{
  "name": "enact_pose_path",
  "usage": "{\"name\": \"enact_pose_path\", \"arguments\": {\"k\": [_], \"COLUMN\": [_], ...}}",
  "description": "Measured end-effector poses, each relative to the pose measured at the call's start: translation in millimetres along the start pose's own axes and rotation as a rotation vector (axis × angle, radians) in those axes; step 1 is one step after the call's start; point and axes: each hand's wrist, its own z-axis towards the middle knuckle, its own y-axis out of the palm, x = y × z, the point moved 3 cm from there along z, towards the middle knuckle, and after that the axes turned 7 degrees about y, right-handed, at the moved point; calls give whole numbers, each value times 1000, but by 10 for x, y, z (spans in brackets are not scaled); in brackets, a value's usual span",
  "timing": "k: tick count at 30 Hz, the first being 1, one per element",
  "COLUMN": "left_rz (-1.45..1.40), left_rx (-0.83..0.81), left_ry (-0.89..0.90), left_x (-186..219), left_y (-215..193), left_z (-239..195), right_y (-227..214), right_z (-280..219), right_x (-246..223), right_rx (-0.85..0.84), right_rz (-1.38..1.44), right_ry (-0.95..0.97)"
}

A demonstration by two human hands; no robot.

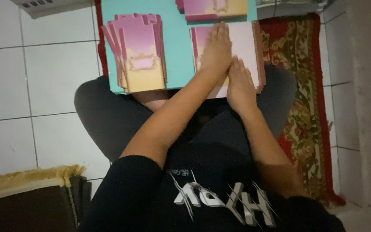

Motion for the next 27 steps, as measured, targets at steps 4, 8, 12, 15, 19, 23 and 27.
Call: {"name": "enact_pose_path", "arguments": {"k": [4, 8, 12, 15, 19, 23, 27], "left_rz": [-104, -205, -145, -75, -237, -242, -207], "left_rx": [286, 431, 271, 210, 337, 167, 85], "left_ry": [56, 88, 10, 105, 145, 173, 87], "left_x": [11, -130, -151, -166, -132, -182, -241], "left_y": [138, 126, 46, 50, -61, -243, -2], "left_z": [-449, -470, -199, -183, -504, -656, -356], "right_y": [209, 166, 149, 109, 174, -45, 71], "right_z": [443, 437, -19, -92, 349, 678, 474], "right_x": [249, 152, 100, 39, 167, -7, 84], "right_rx": [14, 23, 47, -3, 89, -61, -68], "right_rz": [-61, -32, -33, -54, -6, 1, -51], "right_ry": [-53, -57, -116, -49, -113, 28, 14]}}
